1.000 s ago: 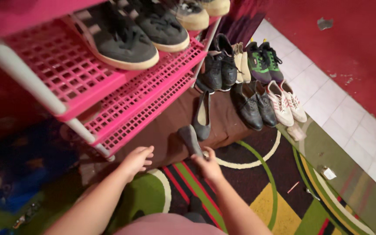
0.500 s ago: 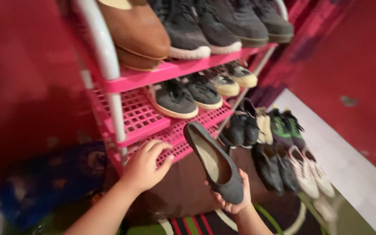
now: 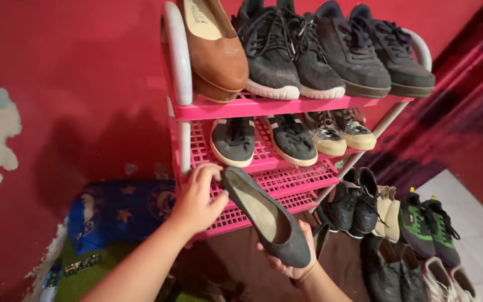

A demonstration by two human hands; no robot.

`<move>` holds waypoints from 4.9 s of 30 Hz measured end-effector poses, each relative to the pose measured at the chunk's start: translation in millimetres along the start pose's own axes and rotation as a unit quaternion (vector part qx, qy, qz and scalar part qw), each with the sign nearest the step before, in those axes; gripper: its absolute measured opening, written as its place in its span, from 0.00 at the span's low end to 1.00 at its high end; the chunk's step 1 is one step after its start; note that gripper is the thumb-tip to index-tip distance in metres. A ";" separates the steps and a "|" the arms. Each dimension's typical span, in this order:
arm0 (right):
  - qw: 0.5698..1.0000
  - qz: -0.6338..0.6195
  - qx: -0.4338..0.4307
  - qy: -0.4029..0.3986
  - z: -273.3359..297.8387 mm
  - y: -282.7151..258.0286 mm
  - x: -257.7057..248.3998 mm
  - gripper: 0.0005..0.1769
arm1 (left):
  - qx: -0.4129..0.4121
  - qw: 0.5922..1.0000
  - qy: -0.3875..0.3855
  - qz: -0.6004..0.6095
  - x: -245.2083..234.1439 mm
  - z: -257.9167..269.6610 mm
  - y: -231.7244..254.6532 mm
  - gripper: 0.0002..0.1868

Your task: The person wipes the soles and uppers of several shoes with their hands, then places them on a pink shoe rack. They also tie the laces of a pair of sneakers. The shoes are arranged on a table and the floor.

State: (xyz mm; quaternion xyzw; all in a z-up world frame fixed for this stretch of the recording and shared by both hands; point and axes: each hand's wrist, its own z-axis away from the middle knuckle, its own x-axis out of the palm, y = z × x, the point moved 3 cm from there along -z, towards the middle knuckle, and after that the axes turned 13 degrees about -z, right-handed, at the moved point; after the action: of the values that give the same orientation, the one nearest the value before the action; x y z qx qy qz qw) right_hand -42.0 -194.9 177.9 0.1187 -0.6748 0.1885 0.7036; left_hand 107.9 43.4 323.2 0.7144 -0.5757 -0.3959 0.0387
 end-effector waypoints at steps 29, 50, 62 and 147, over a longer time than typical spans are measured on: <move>0.952 0.301 0.055 0.012 -63.0 8.5 88.8 0.46 | -0.360 0.931 -0.059 0.021 8.5 34.8 -5.6 0.54; 0.191 0.945 -0.263 0.025 -107.1 -46.6 203.2 0.27 | -0.386 0.920 -0.059 0.026 1.1 36.9 -37.5 0.45; 0.098 0.977 -0.154 0.112 -80.6 -66.2 229.5 0.29 | -0.356 0.927 -0.113 0.028 9.5 20.9 -26.9 0.41; 0.444 0.600 -0.426 0.512 47.9 61.2 -35.5 0.26 | 0.068 0.950 -0.271 0.139 143.6 99.9 12.8 0.25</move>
State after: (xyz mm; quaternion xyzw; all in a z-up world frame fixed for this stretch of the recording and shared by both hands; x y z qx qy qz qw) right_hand -112.0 -163.7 140.2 -0.7480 -0.0910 0.2793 0.5952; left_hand 40.2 -43.3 186.6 0.4938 -0.6838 -0.5252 -0.1128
